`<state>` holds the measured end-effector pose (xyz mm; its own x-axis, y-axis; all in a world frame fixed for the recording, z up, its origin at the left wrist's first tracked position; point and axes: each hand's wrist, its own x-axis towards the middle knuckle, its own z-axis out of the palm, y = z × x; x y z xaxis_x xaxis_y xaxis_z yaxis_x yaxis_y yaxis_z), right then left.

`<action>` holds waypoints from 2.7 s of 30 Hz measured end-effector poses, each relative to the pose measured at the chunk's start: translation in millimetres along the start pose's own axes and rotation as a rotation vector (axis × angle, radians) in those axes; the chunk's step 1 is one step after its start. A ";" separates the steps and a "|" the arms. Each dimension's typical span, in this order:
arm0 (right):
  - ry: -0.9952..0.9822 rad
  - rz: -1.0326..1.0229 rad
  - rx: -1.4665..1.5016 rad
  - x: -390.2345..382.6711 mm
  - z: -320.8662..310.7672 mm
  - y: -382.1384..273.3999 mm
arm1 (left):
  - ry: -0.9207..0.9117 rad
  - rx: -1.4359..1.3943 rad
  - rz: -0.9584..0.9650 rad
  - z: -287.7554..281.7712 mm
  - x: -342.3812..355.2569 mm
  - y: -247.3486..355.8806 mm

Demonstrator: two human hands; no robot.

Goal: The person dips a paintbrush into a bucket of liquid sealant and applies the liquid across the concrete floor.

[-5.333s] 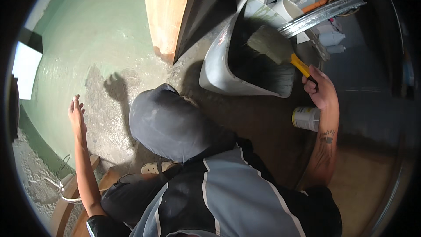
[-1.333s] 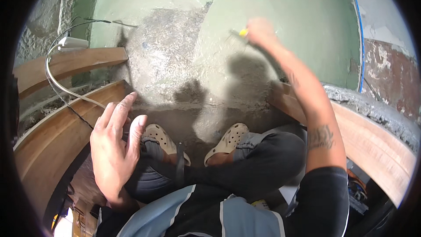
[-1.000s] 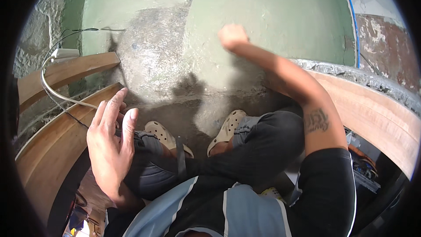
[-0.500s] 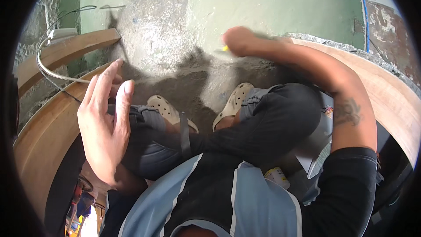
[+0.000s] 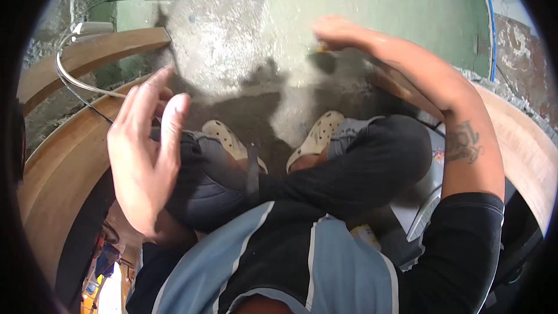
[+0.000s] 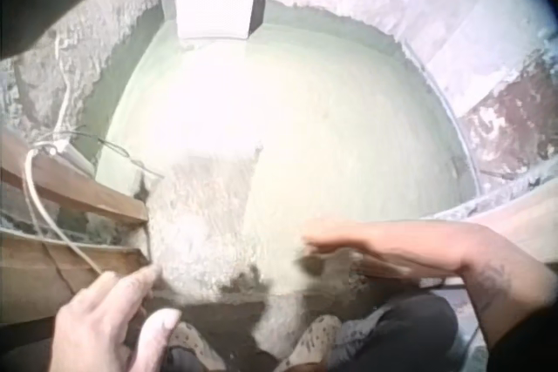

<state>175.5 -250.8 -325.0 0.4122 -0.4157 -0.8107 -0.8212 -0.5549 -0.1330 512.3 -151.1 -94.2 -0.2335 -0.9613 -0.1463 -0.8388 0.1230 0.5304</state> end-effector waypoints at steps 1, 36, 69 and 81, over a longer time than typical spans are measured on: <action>0.056 0.064 -0.071 -8.2 -13.7 21.1 | 0.005 0.005 0.007 -0.5 0.2 0.0; 0.438 0.099 -0.158 86.6 -61.0 -55.4 | -0.052 -0.094 -0.087 -7.5 28.3 -29.5; 0.830 0.661 0.729 -47.1 -119.3 41.4 | 0.036 -0.041 -0.015 0.3 9.7 23.2; 1.631 0.501 1.907 -396.4 49.4 -110.3 | -0.039 -0.018 0.086 29.8 31.9 27.3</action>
<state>83.2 10.8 -17.1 -0.6954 -0.6801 -0.2320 0.1359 0.1926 -0.9718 467.2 -171.1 -109.2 -0.3233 -0.9370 -0.1321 -0.8063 0.1997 0.5568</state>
